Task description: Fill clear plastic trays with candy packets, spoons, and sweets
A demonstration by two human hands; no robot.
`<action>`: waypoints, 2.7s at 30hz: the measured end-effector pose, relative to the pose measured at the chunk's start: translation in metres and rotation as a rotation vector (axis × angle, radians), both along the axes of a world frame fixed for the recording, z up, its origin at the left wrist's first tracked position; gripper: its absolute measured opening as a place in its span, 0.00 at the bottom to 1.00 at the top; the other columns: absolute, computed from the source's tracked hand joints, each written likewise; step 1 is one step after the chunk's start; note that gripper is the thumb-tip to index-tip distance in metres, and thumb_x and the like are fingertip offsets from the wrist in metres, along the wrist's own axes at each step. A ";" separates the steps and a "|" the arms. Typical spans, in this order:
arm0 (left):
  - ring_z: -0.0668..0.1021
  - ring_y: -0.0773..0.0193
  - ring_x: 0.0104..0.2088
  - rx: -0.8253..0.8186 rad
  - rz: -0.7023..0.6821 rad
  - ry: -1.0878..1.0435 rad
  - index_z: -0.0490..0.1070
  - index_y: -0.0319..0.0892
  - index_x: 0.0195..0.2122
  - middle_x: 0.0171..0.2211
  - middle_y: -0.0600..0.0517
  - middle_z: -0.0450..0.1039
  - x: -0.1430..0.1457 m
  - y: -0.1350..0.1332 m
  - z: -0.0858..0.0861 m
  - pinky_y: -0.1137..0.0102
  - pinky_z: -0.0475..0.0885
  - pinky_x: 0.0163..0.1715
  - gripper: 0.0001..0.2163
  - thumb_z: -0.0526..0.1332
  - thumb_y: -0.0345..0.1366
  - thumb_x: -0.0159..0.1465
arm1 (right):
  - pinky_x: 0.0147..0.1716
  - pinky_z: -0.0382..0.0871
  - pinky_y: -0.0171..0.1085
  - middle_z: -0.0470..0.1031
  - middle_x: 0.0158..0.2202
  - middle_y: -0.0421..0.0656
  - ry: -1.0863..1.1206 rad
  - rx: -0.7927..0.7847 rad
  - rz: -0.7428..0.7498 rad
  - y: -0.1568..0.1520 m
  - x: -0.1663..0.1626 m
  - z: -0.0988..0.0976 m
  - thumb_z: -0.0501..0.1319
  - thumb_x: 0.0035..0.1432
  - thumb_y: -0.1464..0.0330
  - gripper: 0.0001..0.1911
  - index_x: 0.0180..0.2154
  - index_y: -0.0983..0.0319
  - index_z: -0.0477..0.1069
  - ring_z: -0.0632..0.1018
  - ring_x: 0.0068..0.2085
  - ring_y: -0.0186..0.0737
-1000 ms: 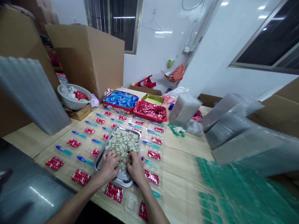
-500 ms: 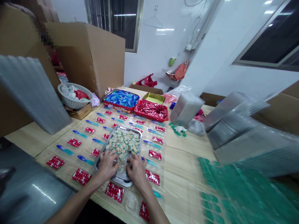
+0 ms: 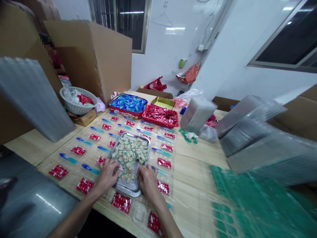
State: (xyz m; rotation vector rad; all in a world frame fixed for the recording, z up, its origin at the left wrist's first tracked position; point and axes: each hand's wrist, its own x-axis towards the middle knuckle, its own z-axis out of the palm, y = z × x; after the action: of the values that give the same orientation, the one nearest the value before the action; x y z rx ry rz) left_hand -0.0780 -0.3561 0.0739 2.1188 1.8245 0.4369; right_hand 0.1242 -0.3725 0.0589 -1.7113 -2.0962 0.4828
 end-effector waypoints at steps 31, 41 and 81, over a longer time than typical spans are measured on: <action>0.71 0.58 0.40 -0.083 -0.119 -0.086 0.68 0.43 0.32 0.32 0.51 0.72 -0.016 -0.013 -0.005 0.62 0.58 0.43 0.08 0.54 0.25 0.55 | 0.49 0.57 0.44 0.76 0.29 0.38 0.221 -0.201 -0.020 -0.013 -0.022 0.009 0.59 0.49 0.75 0.09 0.35 0.60 0.69 0.75 0.34 0.40; 0.71 0.57 0.39 -0.051 -0.162 -0.126 0.68 0.42 0.28 0.30 0.50 0.72 -0.018 -0.013 -0.009 0.63 0.59 0.40 0.08 0.54 0.23 0.53 | 0.50 0.51 0.48 0.75 0.36 0.43 0.038 -0.071 -0.003 -0.020 -0.041 0.005 0.55 0.51 0.77 0.08 0.31 0.60 0.70 0.73 0.43 0.46; 0.70 0.64 0.32 -0.168 -0.159 -0.262 0.69 0.41 0.31 0.29 0.54 0.69 -0.030 -0.003 -0.023 0.70 0.63 0.36 0.10 0.57 0.24 0.48 | 0.51 0.61 0.46 0.72 0.28 0.40 0.333 0.062 0.171 0.003 -0.081 -0.013 0.52 0.43 0.81 0.14 0.32 0.60 0.65 0.74 0.35 0.41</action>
State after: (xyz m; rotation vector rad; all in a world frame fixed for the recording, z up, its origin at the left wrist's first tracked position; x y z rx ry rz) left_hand -0.1076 -0.3590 0.0508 1.9705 1.4820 0.4785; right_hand 0.0431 -0.3699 0.0458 -1.3185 -1.9961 0.6930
